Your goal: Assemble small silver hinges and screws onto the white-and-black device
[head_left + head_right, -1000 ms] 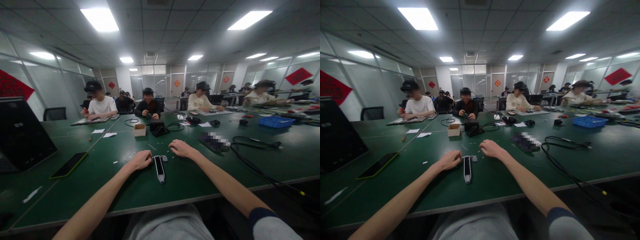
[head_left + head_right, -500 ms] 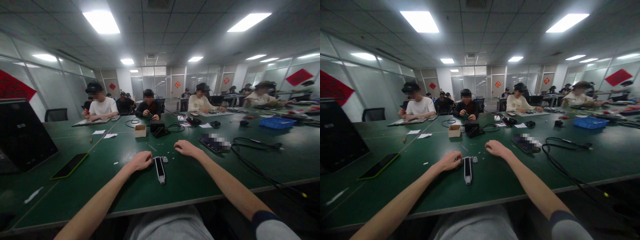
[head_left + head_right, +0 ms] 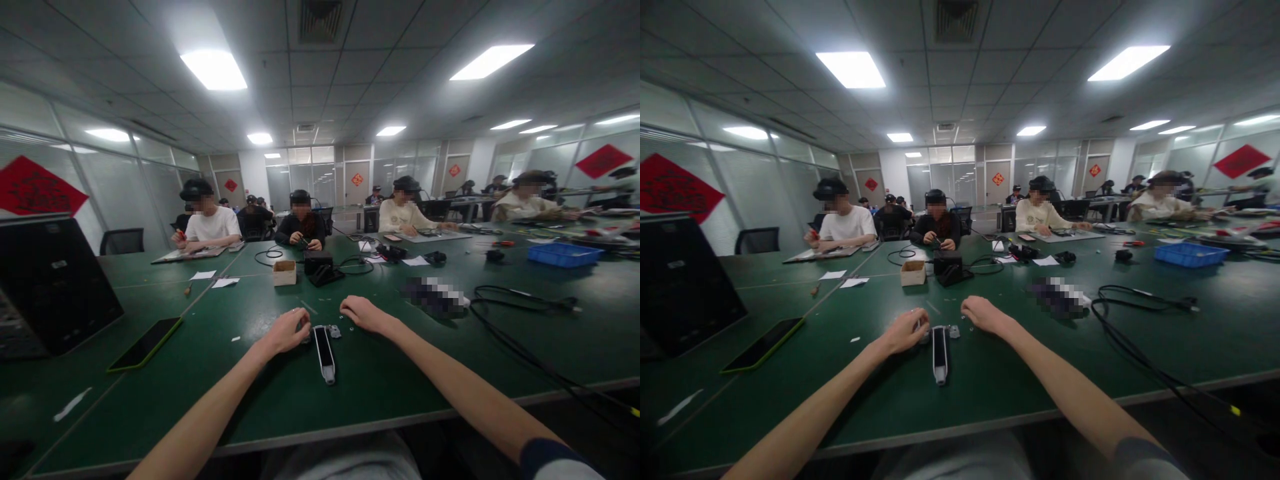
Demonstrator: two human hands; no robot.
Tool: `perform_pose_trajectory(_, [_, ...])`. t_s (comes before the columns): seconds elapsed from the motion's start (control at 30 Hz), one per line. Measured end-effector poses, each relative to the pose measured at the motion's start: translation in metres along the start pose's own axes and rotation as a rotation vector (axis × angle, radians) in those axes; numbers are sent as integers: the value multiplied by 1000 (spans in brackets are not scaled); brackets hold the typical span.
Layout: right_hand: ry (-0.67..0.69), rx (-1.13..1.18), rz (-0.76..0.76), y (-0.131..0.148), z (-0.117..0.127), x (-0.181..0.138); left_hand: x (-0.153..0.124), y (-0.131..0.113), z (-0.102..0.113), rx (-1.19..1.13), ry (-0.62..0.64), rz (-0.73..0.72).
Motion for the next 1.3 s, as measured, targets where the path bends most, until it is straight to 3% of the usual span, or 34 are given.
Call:
perform_pose_trajectory(0.2, [-205,305,141,58,9,3,0,-9,8,-350,-109,27])
perform_pose_trajectory(0.37, [-271,487,29,60,6,2,3,5,1,-588,-161,71])
perform_pose_trajectory(0.53, [-275,613,-75,50,-5,3,5,14,-7,-821,-135,126])
perform_pose_trajectory(0.67, [-252,817,-167,34,-28,10,3,14,-3,-775,-155,141])
perform_pose_trajectory(0.83, [-240,973,-177,28,-39,14,-1,4,9,-506,-219,106])
perform_pose_trajectory(0.93, [-266,987,-148,30,-32,13,-3,-6,17,-357,-246,62])
perform_pose_trajectory(1.07, [-254,926,-113,34,-20,10,-2,-4,22,-377,-231,58])
perform_pose_trajectory(1.3, [-216,424,-77,26,5,0,3,28,14,-443,-80,138])
Point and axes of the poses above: each hand's wrist, its own x-axis towards the middle knuckle, its own z-axis out of the back of the hand, y = z × x, the point moved 10 cm from there along x, towards the middle knuckle, and after that the axes turned 4 degrees about -x, right-handed, at the moved point
